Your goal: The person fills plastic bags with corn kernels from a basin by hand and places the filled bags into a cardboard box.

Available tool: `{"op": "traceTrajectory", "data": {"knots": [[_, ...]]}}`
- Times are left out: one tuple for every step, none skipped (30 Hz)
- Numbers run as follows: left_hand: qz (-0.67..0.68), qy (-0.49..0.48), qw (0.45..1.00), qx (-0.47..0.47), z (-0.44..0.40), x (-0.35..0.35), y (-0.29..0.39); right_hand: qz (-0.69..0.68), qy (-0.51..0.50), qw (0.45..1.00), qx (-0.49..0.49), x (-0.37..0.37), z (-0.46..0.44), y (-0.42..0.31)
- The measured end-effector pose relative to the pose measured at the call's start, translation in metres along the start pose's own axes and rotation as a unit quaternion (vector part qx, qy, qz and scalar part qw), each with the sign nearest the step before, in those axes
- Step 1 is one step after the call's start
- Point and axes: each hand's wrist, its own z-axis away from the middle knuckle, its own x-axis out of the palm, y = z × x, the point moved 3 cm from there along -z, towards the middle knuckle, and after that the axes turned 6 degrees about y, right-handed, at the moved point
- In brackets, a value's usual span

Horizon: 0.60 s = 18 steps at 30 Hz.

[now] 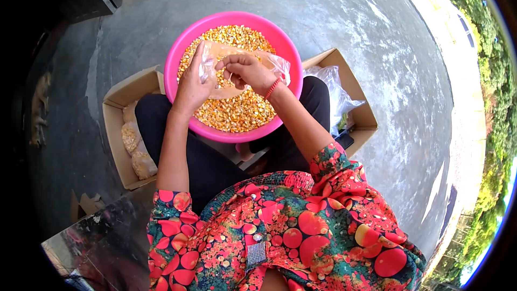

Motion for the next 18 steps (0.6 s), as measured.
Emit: {"op": "traceTrajectory", "data": {"knots": [[-0.011,0.004,1.0,0.006,0.001,0.0,-0.001,0.051,-0.042,0.998,0.01,0.008,0.011,-0.001],[-0.022,0.007,1.0,0.014,0.0,0.001,-0.002,0.067,-0.068,0.995,0.019,0.012,0.02,0.003],[-0.022,0.006,1.0,0.015,0.0,0.0,0.0,0.108,-0.1,0.989,0.032,0.014,0.022,0.013],[-0.021,0.004,1.0,0.022,0.001,-0.001,0.002,0.149,-0.132,0.979,0.044,0.018,0.023,0.023],[-0.02,0.002,0.999,0.028,0.001,-0.003,0.004,0.187,-0.135,0.972,0.046,0.023,0.025,0.031],[-0.021,0.0,0.999,0.029,0.001,-0.003,0.006,0.226,-0.138,0.963,0.048,0.03,0.028,0.037],[-0.016,-0.005,1.0,0.011,0.002,-0.003,0.006,0.275,-0.132,0.952,-0.022,0.035,0.025,0.048],[-0.011,-0.011,1.0,-0.007,0.002,-0.004,0.005,0.274,-0.132,0.952,-0.023,0.039,0.02,0.067],[-0.012,-0.012,1.0,-0.005,0.002,-0.004,0.005,0.381,-0.084,0.903,-0.18,0.043,0.015,0.078],[-0.008,-0.013,1.0,-0.006,0.001,-0.003,0.004,0.473,-0.033,0.817,-0.329,0.048,0.012,0.083],[-0.005,-0.013,1.0,-0.007,0.001,-0.003,0.003,0.464,-0.065,0.815,-0.34,0.05,0.007,0.093],[-0.005,-0.013,1.0,-0.007,0.001,-0.002,0.002,0.464,-0.065,0.815,-0.34,0.051,0.011,0.089],[0.022,-0.009,1.0,0.001,0.001,-0.002,0.002,0.495,-0.067,0.785,-0.366,0.054,0.018,0.086],[0.049,-0.004,0.999,0.008,0.002,-0.003,0.001,0.524,-0.07,0.754,-0.39,0.055,0.024,0.082],[0.048,-0.002,0.999,0.005,0.003,-0.004,0.002,0.527,-0.11,0.773,-0.334,0.052,0.024,0.084],[0.057,-0.005,0.998,-0.003,0.003,-0.005,0.005,0.527,-0.112,0.774,-0.334,0.046,0.025,0.084],[0.066,-0.009,0.998,-0.009,0.003,-0.005,0.006,0.528,-0.133,0.776,-0.317,0.039,0.025,0.086],[0.067,-0.008,0.998,-0.009,0.002,-0.004,0.005,0.529,-0.155,0.778,-0.301,0.033,0.026,0.086]]}}
